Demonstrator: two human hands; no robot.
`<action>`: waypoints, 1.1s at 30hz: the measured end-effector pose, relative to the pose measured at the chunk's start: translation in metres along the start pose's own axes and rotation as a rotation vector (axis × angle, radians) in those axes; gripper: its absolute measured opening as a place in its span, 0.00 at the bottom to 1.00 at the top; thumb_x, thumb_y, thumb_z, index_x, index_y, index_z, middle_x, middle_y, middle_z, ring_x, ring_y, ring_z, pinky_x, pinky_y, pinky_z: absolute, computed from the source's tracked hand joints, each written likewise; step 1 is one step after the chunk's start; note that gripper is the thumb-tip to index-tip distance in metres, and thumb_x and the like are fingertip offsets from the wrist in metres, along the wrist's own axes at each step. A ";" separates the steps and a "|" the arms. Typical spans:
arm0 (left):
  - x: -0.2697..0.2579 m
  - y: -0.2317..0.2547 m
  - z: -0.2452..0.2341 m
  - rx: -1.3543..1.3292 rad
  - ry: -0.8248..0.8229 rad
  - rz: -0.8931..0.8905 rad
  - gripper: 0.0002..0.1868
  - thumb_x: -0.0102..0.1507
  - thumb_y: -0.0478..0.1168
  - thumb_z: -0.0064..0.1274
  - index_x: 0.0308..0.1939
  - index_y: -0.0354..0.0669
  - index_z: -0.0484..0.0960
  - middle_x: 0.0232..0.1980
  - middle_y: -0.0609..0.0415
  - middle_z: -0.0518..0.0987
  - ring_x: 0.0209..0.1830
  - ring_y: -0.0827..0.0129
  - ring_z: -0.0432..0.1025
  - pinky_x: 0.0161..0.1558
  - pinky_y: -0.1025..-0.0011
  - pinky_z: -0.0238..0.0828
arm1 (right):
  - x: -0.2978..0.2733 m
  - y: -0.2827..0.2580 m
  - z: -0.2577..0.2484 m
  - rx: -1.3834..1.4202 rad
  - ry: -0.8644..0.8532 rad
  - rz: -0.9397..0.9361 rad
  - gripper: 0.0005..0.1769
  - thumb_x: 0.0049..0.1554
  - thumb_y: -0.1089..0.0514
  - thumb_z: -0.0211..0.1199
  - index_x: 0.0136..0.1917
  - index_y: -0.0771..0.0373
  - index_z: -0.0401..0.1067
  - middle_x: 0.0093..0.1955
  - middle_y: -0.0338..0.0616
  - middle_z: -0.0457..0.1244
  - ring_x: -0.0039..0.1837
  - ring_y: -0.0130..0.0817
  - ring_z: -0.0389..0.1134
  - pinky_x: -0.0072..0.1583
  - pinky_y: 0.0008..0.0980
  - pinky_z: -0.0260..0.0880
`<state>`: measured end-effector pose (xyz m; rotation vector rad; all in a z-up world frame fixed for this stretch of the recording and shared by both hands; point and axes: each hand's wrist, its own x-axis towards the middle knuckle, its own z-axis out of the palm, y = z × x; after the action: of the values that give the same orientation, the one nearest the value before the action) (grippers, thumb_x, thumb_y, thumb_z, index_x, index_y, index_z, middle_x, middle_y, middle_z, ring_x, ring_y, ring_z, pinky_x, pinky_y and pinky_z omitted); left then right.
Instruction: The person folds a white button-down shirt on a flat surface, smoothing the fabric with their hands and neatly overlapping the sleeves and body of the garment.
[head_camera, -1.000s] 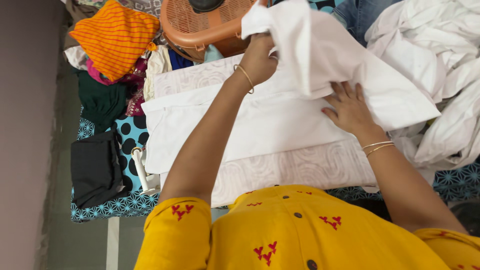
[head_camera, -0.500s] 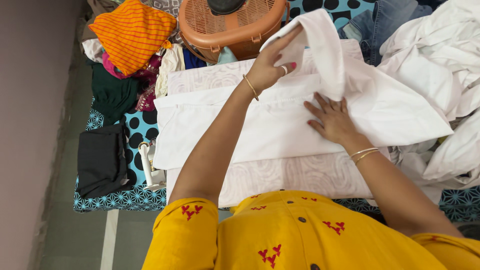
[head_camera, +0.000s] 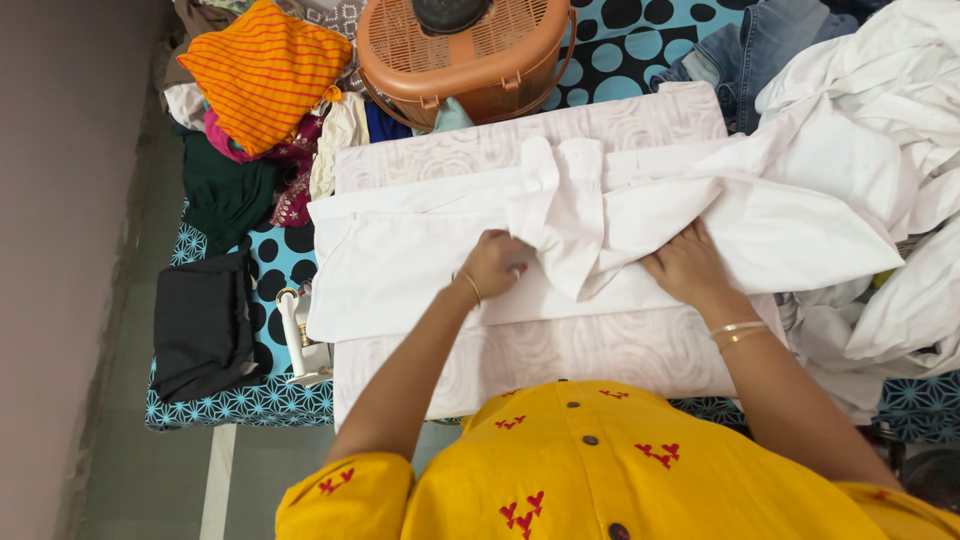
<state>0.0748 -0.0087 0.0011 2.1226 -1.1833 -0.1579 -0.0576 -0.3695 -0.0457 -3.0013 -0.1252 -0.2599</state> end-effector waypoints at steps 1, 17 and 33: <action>-0.012 0.002 0.008 0.123 0.052 -0.003 0.19 0.50 0.31 0.60 0.45 0.42 0.86 0.50 0.49 0.83 0.60 0.44 0.70 0.64 0.53 0.63 | -0.010 -0.001 -0.001 0.000 -0.001 0.000 0.31 0.62 0.39 0.51 0.70 0.58 0.71 0.77 0.53 0.59 0.83 0.51 0.49 0.83 0.58 0.38; -0.032 0.022 0.031 0.397 0.055 -0.114 0.27 0.59 0.36 0.51 0.64 0.44 0.74 0.71 0.42 0.69 0.78 0.44 0.53 0.77 0.49 0.44 | -0.042 0.033 -0.021 -0.106 0.141 0.291 0.33 0.62 0.48 0.51 0.80 0.47 0.61 0.84 0.49 0.52 0.85 0.58 0.45 0.79 0.65 0.34; -0.032 0.017 0.032 0.355 0.106 -0.112 0.23 0.60 0.36 0.50 0.61 0.44 0.76 0.69 0.42 0.71 0.77 0.44 0.55 0.75 0.48 0.47 | -0.026 -0.024 -0.015 0.070 0.281 0.242 0.28 0.62 0.51 0.54 0.72 0.67 0.68 0.76 0.60 0.59 0.80 0.57 0.53 0.79 0.61 0.42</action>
<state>0.0307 -0.0057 -0.0192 2.4728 -1.0933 0.1240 -0.0880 -0.3497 -0.0333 -2.8358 0.2484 -0.6285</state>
